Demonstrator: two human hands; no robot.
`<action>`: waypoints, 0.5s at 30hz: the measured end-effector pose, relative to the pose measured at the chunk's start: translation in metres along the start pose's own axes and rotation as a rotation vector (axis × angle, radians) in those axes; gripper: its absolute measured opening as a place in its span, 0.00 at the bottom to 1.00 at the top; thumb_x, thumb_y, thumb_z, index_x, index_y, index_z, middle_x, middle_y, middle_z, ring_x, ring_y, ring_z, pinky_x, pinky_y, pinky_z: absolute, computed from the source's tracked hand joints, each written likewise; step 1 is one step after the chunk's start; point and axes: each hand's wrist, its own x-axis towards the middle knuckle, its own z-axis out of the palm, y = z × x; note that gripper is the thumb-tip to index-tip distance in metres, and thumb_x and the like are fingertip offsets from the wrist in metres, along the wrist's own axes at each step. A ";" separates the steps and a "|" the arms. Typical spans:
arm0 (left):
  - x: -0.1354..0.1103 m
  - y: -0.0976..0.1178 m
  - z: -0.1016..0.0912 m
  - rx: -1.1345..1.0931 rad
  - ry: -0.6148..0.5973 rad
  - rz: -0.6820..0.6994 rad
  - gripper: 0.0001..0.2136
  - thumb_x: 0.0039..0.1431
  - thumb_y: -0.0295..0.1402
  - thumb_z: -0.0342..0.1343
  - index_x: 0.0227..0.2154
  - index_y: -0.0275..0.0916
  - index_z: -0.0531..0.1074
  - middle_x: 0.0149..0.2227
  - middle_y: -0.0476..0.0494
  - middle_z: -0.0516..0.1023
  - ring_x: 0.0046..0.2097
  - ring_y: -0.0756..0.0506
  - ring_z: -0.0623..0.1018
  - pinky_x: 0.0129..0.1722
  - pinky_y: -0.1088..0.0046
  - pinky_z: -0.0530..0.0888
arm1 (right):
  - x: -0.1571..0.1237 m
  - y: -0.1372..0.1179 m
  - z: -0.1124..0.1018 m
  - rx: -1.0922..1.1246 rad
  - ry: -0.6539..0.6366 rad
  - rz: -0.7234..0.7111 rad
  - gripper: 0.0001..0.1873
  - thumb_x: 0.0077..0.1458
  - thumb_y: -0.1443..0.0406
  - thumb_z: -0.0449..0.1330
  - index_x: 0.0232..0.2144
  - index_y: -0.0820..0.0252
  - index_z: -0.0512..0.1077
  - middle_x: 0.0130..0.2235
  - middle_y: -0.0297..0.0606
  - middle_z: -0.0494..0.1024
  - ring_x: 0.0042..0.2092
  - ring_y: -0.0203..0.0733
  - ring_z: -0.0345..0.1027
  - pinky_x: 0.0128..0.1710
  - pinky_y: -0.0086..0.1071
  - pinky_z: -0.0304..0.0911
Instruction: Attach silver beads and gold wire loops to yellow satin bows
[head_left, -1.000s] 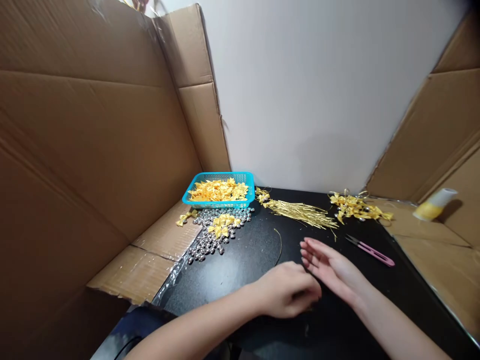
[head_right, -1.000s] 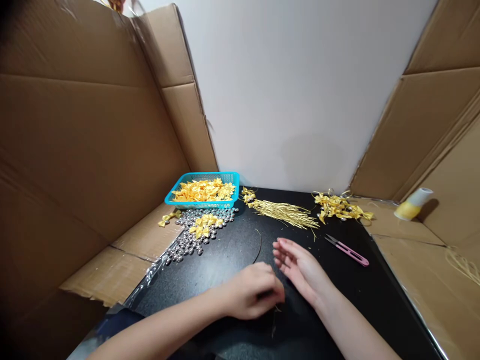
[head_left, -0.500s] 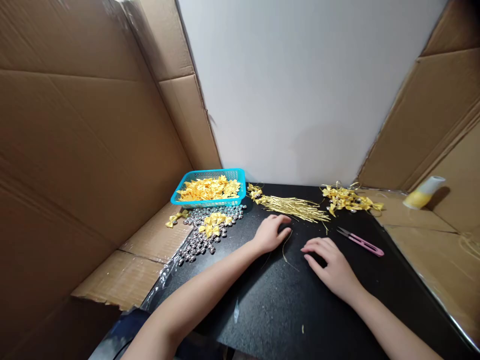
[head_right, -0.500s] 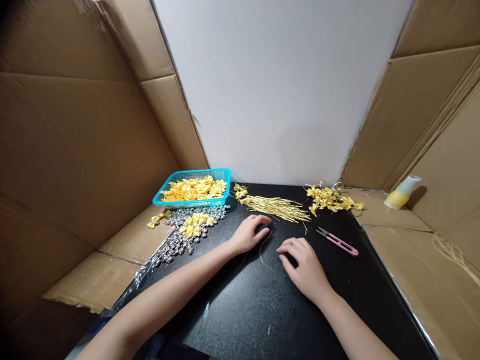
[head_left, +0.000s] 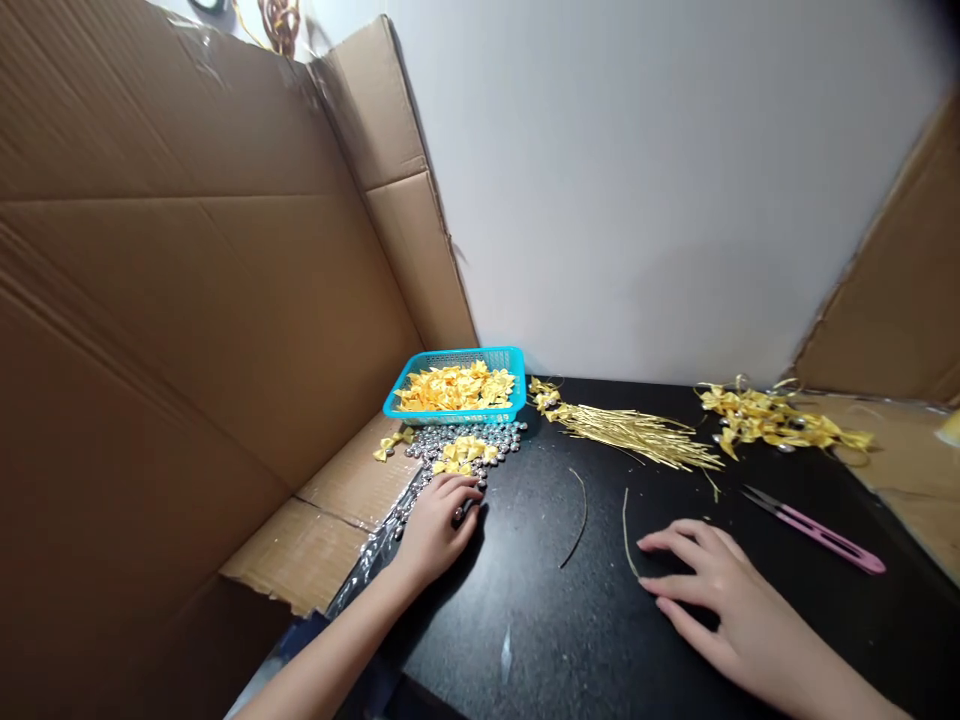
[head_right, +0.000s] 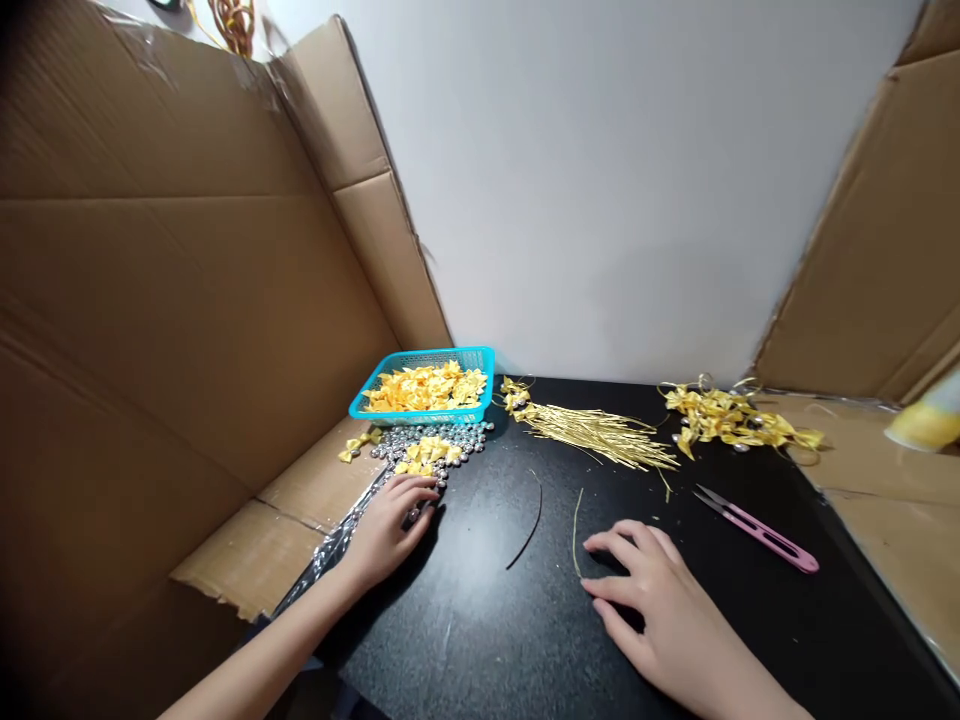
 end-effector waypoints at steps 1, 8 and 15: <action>-0.002 -0.008 -0.004 0.034 0.018 -0.015 0.07 0.59 0.28 0.52 0.37 0.40 0.74 0.45 0.38 0.79 0.48 0.39 0.75 0.50 0.56 0.71 | -0.001 0.003 0.000 -0.029 0.011 -0.005 0.12 0.55 0.61 0.59 0.37 0.36 0.80 0.48 0.36 0.78 0.50 0.55 0.67 0.48 0.57 0.62; 0.035 -0.058 -0.010 0.213 0.123 -0.054 0.11 0.60 0.31 0.51 0.44 0.37 0.73 0.48 0.34 0.78 0.50 0.36 0.74 0.50 0.53 0.71 | -0.026 0.040 -0.001 -0.341 0.207 0.053 0.11 0.48 0.61 0.60 0.33 0.49 0.82 0.44 0.43 0.80 0.44 0.58 0.70 0.41 0.53 0.65; 0.066 -0.060 -0.007 0.287 0.022 0.092 0.10 0.61 0.30 0.51 0.41 0.38 0.75 0.46 0.38 0.78 0.48 0.39 0.73 0.49 0.59 0.71 | -0.102 0.082 0.000 -0.365 0.083 -0.075 0.25 0.43 0.69 0.59 0.42 0.37 0.78 0.50 0.33 0.78 0.49 0.57 0.70 0.43 0.50 0.65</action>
